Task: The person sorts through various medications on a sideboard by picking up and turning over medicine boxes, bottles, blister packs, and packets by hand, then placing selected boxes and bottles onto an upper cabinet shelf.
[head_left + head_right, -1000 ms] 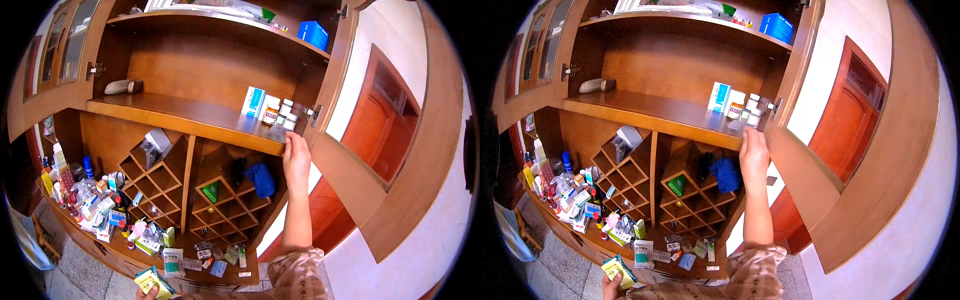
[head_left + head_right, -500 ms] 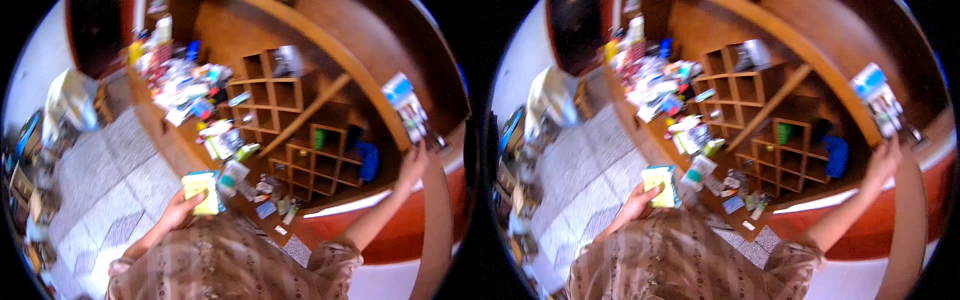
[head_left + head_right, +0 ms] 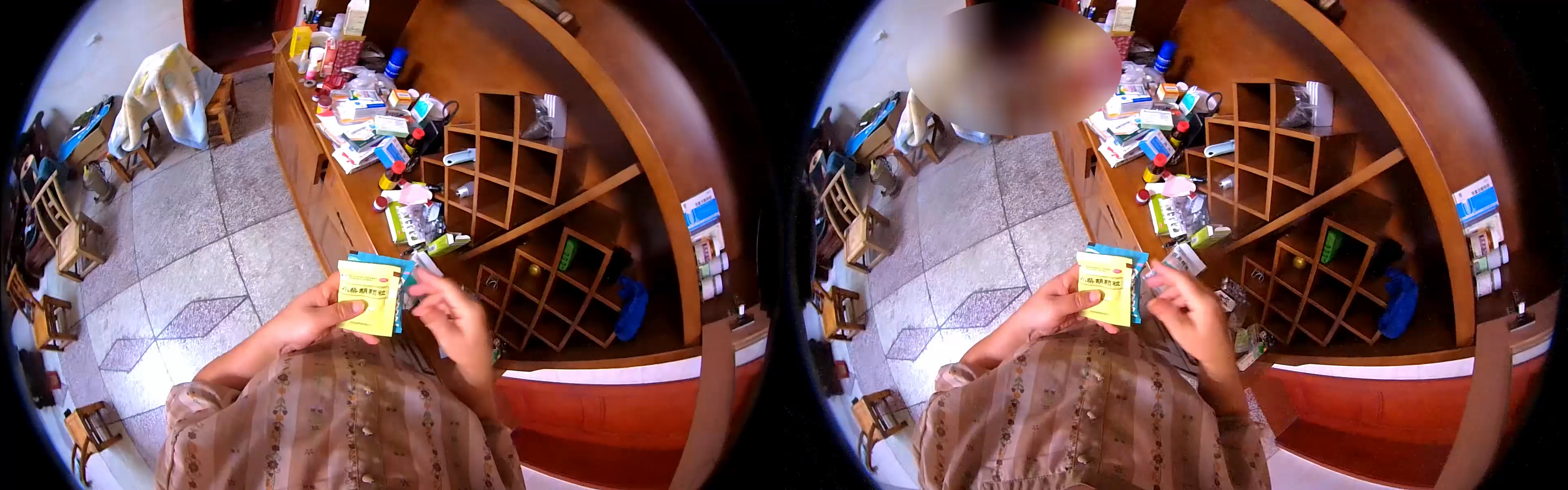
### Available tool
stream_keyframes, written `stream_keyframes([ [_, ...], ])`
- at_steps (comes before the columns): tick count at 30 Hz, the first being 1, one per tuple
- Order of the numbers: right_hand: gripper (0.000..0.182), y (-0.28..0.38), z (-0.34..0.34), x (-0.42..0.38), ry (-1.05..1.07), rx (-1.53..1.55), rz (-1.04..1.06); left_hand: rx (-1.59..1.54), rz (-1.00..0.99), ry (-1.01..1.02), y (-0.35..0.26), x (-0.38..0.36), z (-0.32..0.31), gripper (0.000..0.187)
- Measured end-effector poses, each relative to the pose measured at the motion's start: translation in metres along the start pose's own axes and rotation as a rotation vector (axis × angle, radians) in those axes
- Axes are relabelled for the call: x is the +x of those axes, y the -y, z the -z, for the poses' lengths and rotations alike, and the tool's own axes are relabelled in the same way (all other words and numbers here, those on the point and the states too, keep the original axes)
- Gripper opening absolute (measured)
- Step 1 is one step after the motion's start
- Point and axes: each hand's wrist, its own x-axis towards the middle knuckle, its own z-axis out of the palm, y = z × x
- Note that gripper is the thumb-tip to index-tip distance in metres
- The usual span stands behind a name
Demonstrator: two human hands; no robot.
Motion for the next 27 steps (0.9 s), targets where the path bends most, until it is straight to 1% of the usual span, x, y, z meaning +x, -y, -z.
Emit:
stream_keyframes([
  [1, 0.048, -0.004, -0.01, 0.0, 0.049, 0.055, -0.022, 0.066, -0.022, -0.002, 0.0, -0.002, 0.001, 0.042],
  [2, 0.043, 0.001, -0.02, 0.002, 0.04, 0.073, -0.034, 0.063, -0.023, -0.011, 0.0, -0.003, 0.002, 0.042],
  [3, 0.043, 0.0, -0.025, 0.003, 0.042, 0.076, -0.038, 0.123, -0.016, -0.033, 0.0, -0.003, 0.003, 0.041],
  [5, 0.035, 0.0, -0.031, 0.003, -0.025, -0.052, -0.044, 0.184, -0.004, -0.043, 0.002, -0.001, 0.005, 0.041],
  [6, 0.027, -0.002, -0.033, 0.002, -0.039, 0.033, -0.104, 0.238, -0.007, -0.05, 0.005, -0.001, 0.005, 0.041],
  [7, 0.027, -0.006, -0.035, 0.002, -0.043, 0.032, -0.106, 0.291, -0.01, -0.059, 0.007, -0.001, 0.005, 0.04],
  [9, 0.021, -0.011, -0.039, 0.002, -0.092, 0.162, -0.079, 0.282, -0.039, -0.045, 0.01, 0.0, 0.002, 0.039],
  [10, 0.021, -0.013, -0.039, 0.002, -0.094, 0.162, -0.078, 0.274, -0.07, -0.034, 0.01, 0.0, 0.002, 0.038],
  [12, 0.017, -0.014, -0.038, 0.001, -0.137, 0.164, -0.023, 0.275, -0.068, -0.028, 0.007, 0.002, 0.0, 0.038],
  [15, 0.015, -0.013, -0.031, -0.003, -0.191, 0.156, -0.022, 0.259, -0.066, -0.015, 0.001, 0.006, -0.006, 0.037],
  [17, 0.015, -0.015, -0.029, -0.008, -0.226, 0.228, -0.02, 0.247, -0.064, 0.01, 0.003, 0.009, -0.008, 0.036],
  [19, 0.016, -0.009, -0.023, -0.013, -0.245, 0.131, -0.01, 0.388, -0.116, -0.096, 0.009, 0.013, -0.003, 0.037],
  [20, 0.017, -0.012, -0.02, -0.017, -0.248, 0.117, -0.016, 0.448, -0.114, -0.103, 0.007, 0.014, -0.001, 0.036],
  [21, 0.017, -0.014, -0.017, -0.019, -0.263, 0.096, -0.015, 0.446, -0.137, -0.097, -0.001, 0.018, -0.008, 0.039],
  [23, 0.019, -0.008, -0.005, -0.021, -0.249, -0.046, 0.125, 0.516, -0.241, -0.025, -0.008, 0.028, -0.009, 0.046],
  [24, 0.02, -0.006, 0.001, -0.026, -0.235, -0.048, 0.088, 0.599, -0.206, -0.018, -0.014, 0.032, -0.015, 0.048],
  [25, 0.021, -0.007, 0.006, -0.03, -0.215, -0.044, 0.044, 0.633, -0.24, 0.017, -0.014, 0.038, -0.018, 0.048],
  [26, 0.022, -0.003, 0.01, -0.033, -0.252, -0.019, 0.05, 0.621, -0.216, 0.04, -0.018, 0.042, -0.031, 0.043],
  [27, 0.022, 0.002, 0.015, -0.036, -0.278, 0.014, 0.058, 0.633, -0.186, 0.031, -0.02, 0.047, -0.039, 0.034],
])
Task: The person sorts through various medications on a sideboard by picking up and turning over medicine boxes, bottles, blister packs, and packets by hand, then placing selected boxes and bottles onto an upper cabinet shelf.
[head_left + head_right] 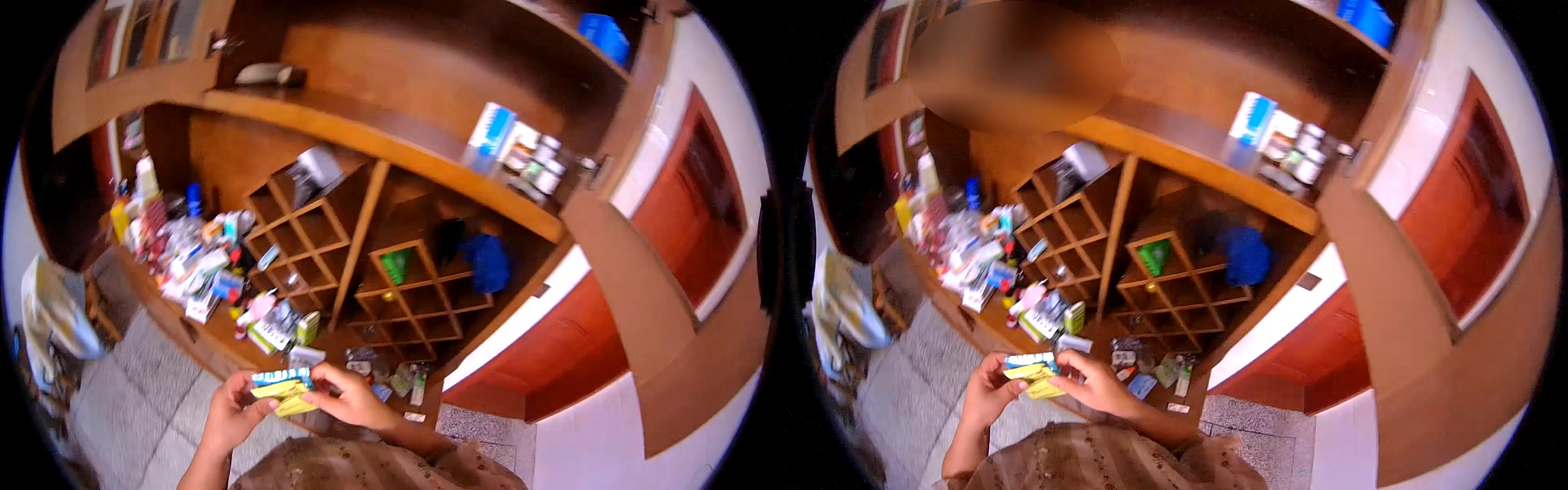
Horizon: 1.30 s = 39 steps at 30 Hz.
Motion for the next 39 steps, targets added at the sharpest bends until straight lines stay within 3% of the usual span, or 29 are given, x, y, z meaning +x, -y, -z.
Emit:
stream_keyframes([
  [3, 0.028, 0.02, 0.016, -0.009, -0.125, -0.158, 0.104, 0.002, 0.059, 0.046, -0.01, 0.019, -0.017, 0.026],
  [7, 0.053, 0.028, 0.054, -0.026, -0.314, -0.172, 0.22, 0.143, -0.159, 0.091, -0.061, 0.068, -0.046, 0.021],
  [10, 0.053, 0.022, 0.094, -0.056, -0.479, -0.081, 0.219, 0.097, -0.368, 0.09, -0.142, 0.109, -0.083, 0.021],
  [16, 0.044, 0.016, 0.14, -0.126, -0.747, -0.069, -0.102, 0.286, -0.72, 0.193, -0.248, 0.24, -0.179, 0.029],
  [20, 0.042, -0.008, 0.155, -0.17, -0.803, -0.095, -0.14, 0.552, -0.602, 0.182, -0.274, 0.33, -0.25, 0.044],
  [23, 0.033, -0.003, 0.148, -0.192, -0.892, 0.029, -0.073, 0.616, -0.484, 0.167, -0.267, 0.394, -0.293, 0.035],
  [25, 0.028, -0.005, 0.143, -0.209, -1.019, -0.108, -0.138, 0.655, -0.428, 0.182, -0.259, 0.421, -0.314, 0.031],
  [28, 0.033, 0.001, 0.13, -0.222, -1.126, -0.158, -0.272, 0.604, -0.321, 0.226, -0.252, 0.442, -0.336, 0.025],
  [30, 0.032, -0.025, 0.136, -0.237, -1.092, -0.133, -0.212, 0.61, -0.258, 0.254, -0.231, 0.482, -0.348, 0.027],
  [32, 0.03, -0.016, 0.116, -0.23, -1.164, -0.126, -0.286, 0.616, -0.262, 0.335, -0.208, 0.513, -0.355, 0.029],
  [35, 0.029, -0.01, 0.094, -0.212, -1.205, -0.094, -0.312, 0.679, -0.418, 0.587, -0.185, 0.555, -0.357, 0.034],
  [36, 0.029, -0.005, 0.091, -0.204, -1.211, -0.09, -0.326, 0.665, -0.281, 0.44, -0.206, 0.509, -0.349, 0.036],
  [37, 0.029, -0.002, 0.092, -0.2, -1.181, -0.1, -0.359, 0.891, -0.322, 0.324, -0.221, 0.474, -0.341, 0.041],
  [39, 0.029, 0.007, 0.085, -0.184, -1.216, -0.108, -0.347, 0.897, -0.323, 0.327, -0.218, 0.477, -0.34, 0.043],
])
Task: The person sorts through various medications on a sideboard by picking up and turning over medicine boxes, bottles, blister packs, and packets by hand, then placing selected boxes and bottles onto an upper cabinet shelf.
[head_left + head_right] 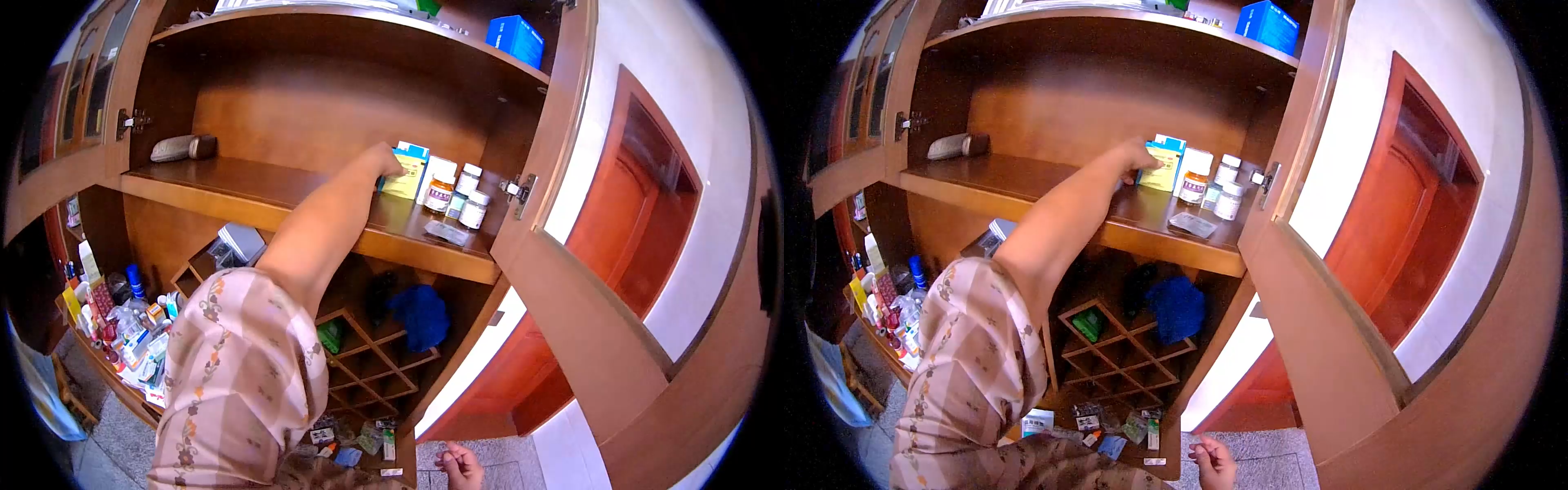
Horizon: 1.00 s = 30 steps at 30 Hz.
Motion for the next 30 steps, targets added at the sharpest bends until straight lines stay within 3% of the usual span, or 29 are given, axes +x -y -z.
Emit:
stream_keyframes([
  [5, 0.028, -0.025, -0.003, 0.004, 0.029, 0.03, 0.13, -0.108, 0.119, 0.085, 0.012, 0.011, 0.002, 0.044],
  [8, 0.025, -0.028, -0.005, 0.003, 0.007, 0.074, 0.097, -0.106, 0.111, 0.104, 0.018, 0.018, 0.0, 0.04],
  [10, 0.023, -0.027, -0.003, 0.004, 0.023, 0.067, 0.08, -0.269, 0.014, 0.121, 0.018, 0.012, 0.003, 0.035],
  [13, 0.023, -0.04, 0.005, 0.006, 0.034, 0.087, 0.01, -0.427, 0.059, 0.194, 0.018, 0.005, 0.018, 0.03],
  [18, 0.023, -0.039, 0.004, 0.003, 0.012, 0.025, -0.063, -0.358, 0.053, 0.273, 0.019, 0.016, 0.004, 0.033],
  [21, 0.022, -0.045, 0.004, 0.008, 0.01, 0.021, -0.096, -0.416, -0.004, 0.216, 0.015, 0.016, 0.0, 0.032],
  [25, 0.022, -0.031, -0.004, 0.008, 0.053, -0.079, -0.031, -0.472, 0.032, 0.216, 0.02, 0.008, 0.012, 0.034],
  [29, 0.023, -0.044, -0.002, 0.013, 0.106, -0.098, -0.106, -0.519, 0.062, 0.155, 0.023, 0.004, 0.013, 0.033],
  [30, 0.025, -0.027, -0.009, 0.01, 0.111, -0.106, -0.085, -0.385, 0.088, -0.03, 0.008, -0.017, 0.015, 0.031],
])
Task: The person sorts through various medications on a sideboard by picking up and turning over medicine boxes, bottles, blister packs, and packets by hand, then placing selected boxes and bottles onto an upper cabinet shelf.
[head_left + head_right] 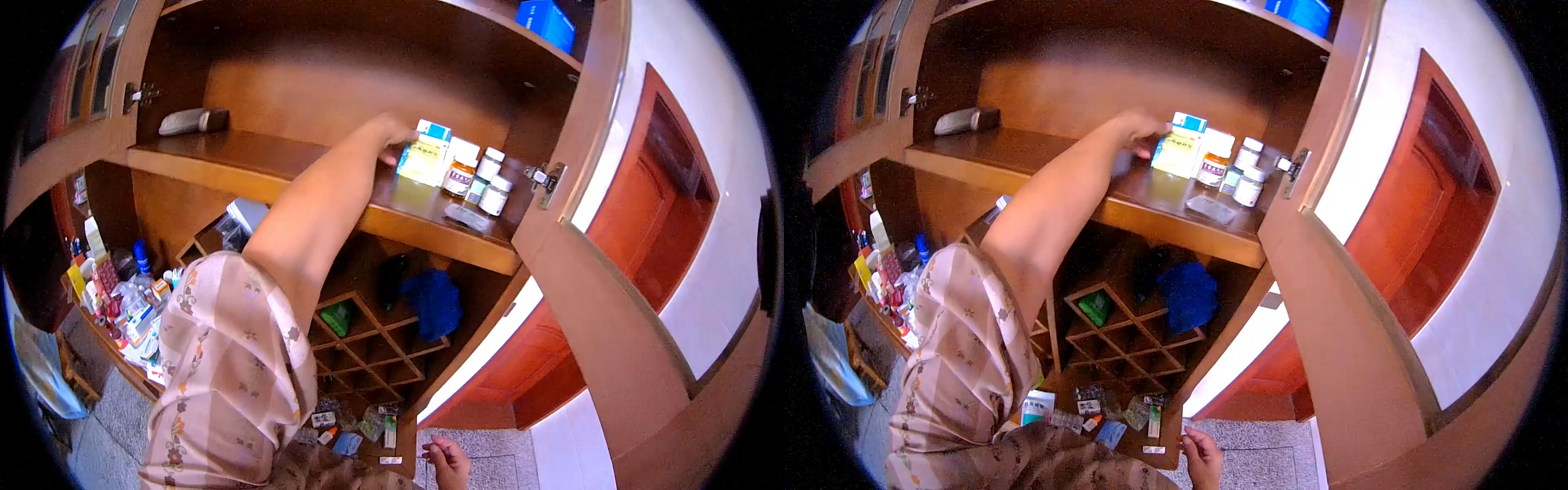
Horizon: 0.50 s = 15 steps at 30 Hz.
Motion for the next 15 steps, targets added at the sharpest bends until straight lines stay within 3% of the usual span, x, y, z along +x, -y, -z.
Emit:
stream_keyframes([
  [2, 0.026, -0.002, -0.001, -0.001, 0.032, -0.031, -0.006, 0.109, -0.316, -0.058, -0.028, -0.024, 0.009, 0.03],
  [3, 0.025, -0.022, 0.0, 0.011, 0.032, 0.016, 0.05, -0.079, -0.579, -0.231, -0.022, 0.003, 0.006, 0.03],
  [4, 0.023, -0.038, 0.001, 0.014, 0.037, 0.063, 0.092, -0.031, -0.448, -0.209, -0.039, -0.037, 0.02, 0.045],
  [5, 0.023, -0.04, 0.002, 0.01, 0.082, 0.039, 0.045, 0.08, -0.581, -0.179, -0.043, -0.041, 0.032, 0.043],
  [6, 0.024, -0.035, -0.003, 0.012, 0.063, 0.054, 0.065, -0.104, -0.575, -0.09, -0.039, -0.066, 0.038, 0.041],
  [7, 0.025, -0.031, -0.009, 0.011, 0.041, 0.07, 0.081, 0.039, -0.978, -0.334, -0.027, -0.088, 0.041, 0.037],
  [8, 0.022, -0.022, -0.014, 0.012, 0.054, 0.092, 0.037, 0.06, -0.904, -0.241, -0.018, -0.181, 0.061, 0.03],
  [9, 0.02, -0.013, -0.021, 0.013, 0.061, 0.116, -0.004, -0.149, -0.713, -0.166, 0.011, -0.217, 0.056, 0.034],
  [10, 0.021, -0.009, -0.028, 0.013, 0.073, 0.138, -0.033, -0.141, -0.657, -0.179, 0.039, -0.254, 0.064, 0.034],
  [12, 0.02, -0.002, -0.04, 0.018, 0.167, 0.128, -0.063, 0.275, -0.671, -0.157, 0.089, -0.327, 0.095, 0.021],
  [13, 0.019, 0.0, -0.045, 0.022, 0.224, 0.129, -0.052, 0.313, -0.68, -0.146, 0.129, -0.349, 0.104, 0.025],
  [14, 0.02, -0.002, -0.051, 0.026, 0.257, 0.08, -0.067, 0.201, -0.396, -0.07, 0.161, -0.376, 0.113, 0.027],
  [15, 0.02, 0.001, -0.06, 0.031, 0.279, 0.072, -0.083, -0.159, -0.012, -0.075, 0.204, -0.399, 0.116, 0.027],
])
